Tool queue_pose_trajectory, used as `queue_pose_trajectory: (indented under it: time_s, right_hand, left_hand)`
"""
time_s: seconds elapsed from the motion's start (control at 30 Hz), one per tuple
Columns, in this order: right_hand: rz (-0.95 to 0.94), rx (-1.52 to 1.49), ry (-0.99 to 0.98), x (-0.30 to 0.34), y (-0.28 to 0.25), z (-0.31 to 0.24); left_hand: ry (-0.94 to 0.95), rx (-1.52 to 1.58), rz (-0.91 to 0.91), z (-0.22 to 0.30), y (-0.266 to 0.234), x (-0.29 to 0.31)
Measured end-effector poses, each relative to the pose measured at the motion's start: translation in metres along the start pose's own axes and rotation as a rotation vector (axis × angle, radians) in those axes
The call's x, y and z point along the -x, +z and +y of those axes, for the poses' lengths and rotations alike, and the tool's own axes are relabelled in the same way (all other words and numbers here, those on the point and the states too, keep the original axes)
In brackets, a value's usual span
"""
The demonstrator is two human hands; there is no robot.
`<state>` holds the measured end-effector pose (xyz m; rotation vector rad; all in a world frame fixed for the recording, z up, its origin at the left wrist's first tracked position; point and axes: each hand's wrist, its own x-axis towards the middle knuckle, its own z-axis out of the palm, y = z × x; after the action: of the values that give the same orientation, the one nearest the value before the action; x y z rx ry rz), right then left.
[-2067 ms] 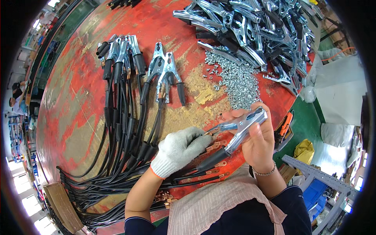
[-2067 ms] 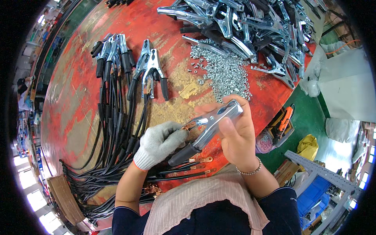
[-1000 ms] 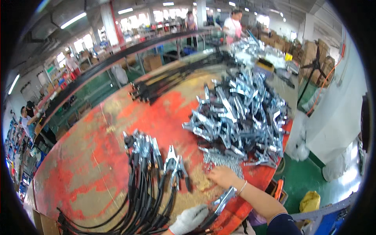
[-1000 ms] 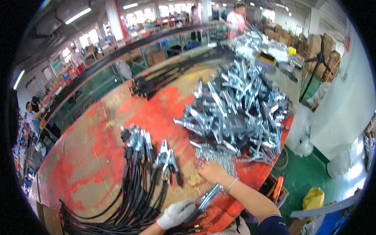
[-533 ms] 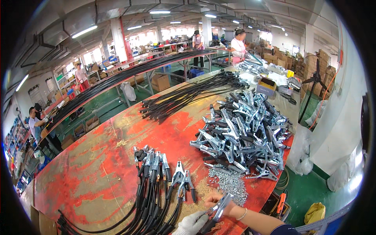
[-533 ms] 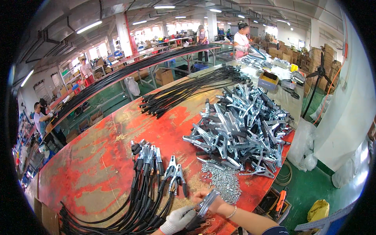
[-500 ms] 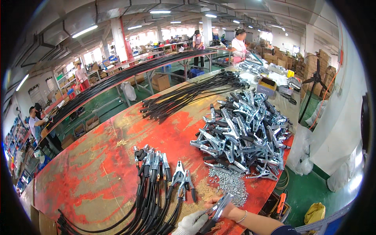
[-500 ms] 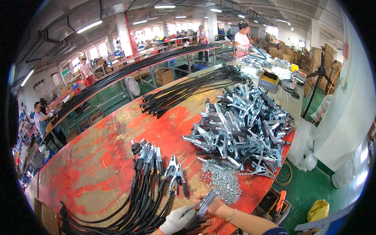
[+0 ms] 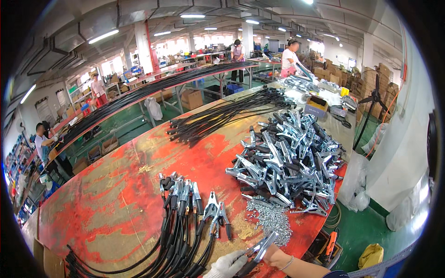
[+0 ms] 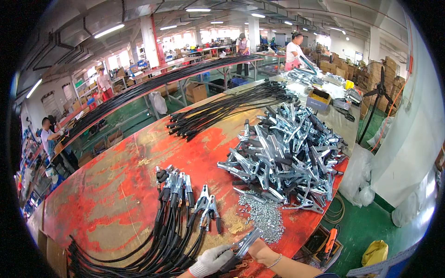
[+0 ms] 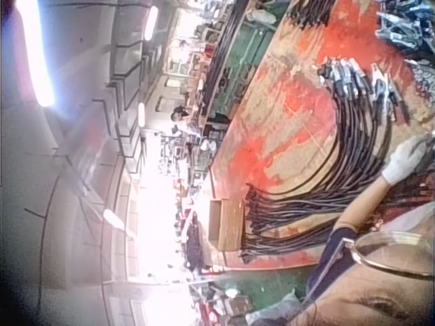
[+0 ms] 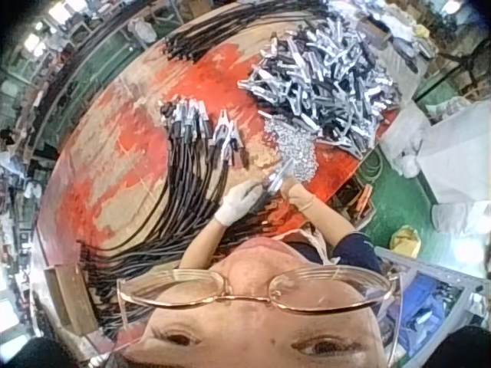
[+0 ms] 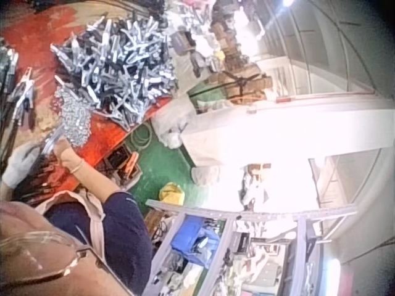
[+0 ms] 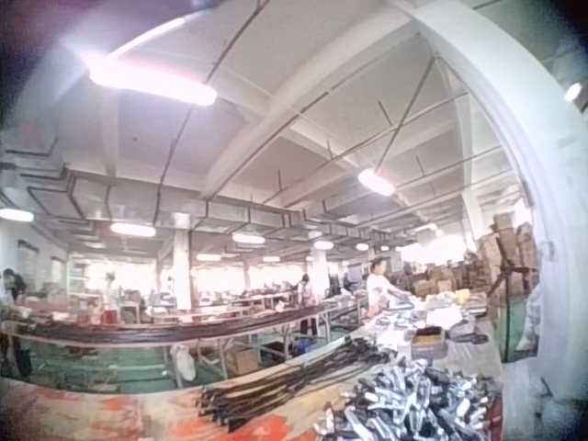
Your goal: The person assembles battery booster cables by taking metal clamps from a pile and attaching them onto the cable ends by hand on a work table.
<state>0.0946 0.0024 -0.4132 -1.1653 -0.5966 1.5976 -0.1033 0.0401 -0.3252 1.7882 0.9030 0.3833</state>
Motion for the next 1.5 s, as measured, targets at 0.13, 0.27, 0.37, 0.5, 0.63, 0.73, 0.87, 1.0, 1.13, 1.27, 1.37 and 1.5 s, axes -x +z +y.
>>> queue_pose_trajectory:
  time_s: [0.13,0.27,0.37,0.5,0.63,0.73,0.87,1.0,1.13,1.27,1.37,1.5]
  right_hand:
    - [0.014,0.246,-0.114,0.013,0.010,-0.009]
    - [-0.067,0.411,-0.367,0.012,0.006,-0.001]
    - [0.088,-0.072,0.182,0.013,0.014,-0.016]
    - [-0.030,-0.179,0.037,0.027,0.010,-0.026]
    - [0.022,-0.068,0.022,0.019,0.015,-0.025]
    - [0.023,-0.076,0.012,0.022,0.020,-0.027]
    - [0.036,-0.131,0.087,0.024,0.016,-0.020]
    - [0.014,0.003,-0.028,0.028,0.016,-0.019]
    - [0.040,-0.087,-0.001,0.033,0.015,-0.019]
    - [0.101,-0.237,0.058,0.042,0.013,-0.025]
    - [-0.004,-0.291,0.079,0.053,0.015,-0.033]
    - [-0.080,0.372,-0.188,0.050,-0.004,-0.046]
  left_hand:
    - [0.116,0.072,0.021,0.017,-0.004,0.010]
    - [-0.048,-0.005,-0.003,-0.006,0.002,0.006]
    - [0.065,0.044,-0.030,-0.010,0.002,-0.002]
    - [0.062,-0.013,-0.045,-0.002,-0.001,-0.008]
    - [-0.046,-0.002,-0.084,0.013,-0.011,-0.010]
    - [-0.046,0.016,-0.092,0.007,-0.010,-0.011]
    - [-0.070,0.032,-0.121,0.006,-0.008,-0.008]
    - [-0.072,0.028,-0.125,0.004,-0.006,-0.007]
    - [-0.056,0.012,-0.127,0.004,-0.005,-0.009]
    - [0.075,-0.121,0.020,0.006,0.000,-0.008]
    - [0.062,-0.325,-0.030,0.016,-0.001,-0.006]
    - [0.346,-0.578,0.030,0.004,0.009,-0.008]
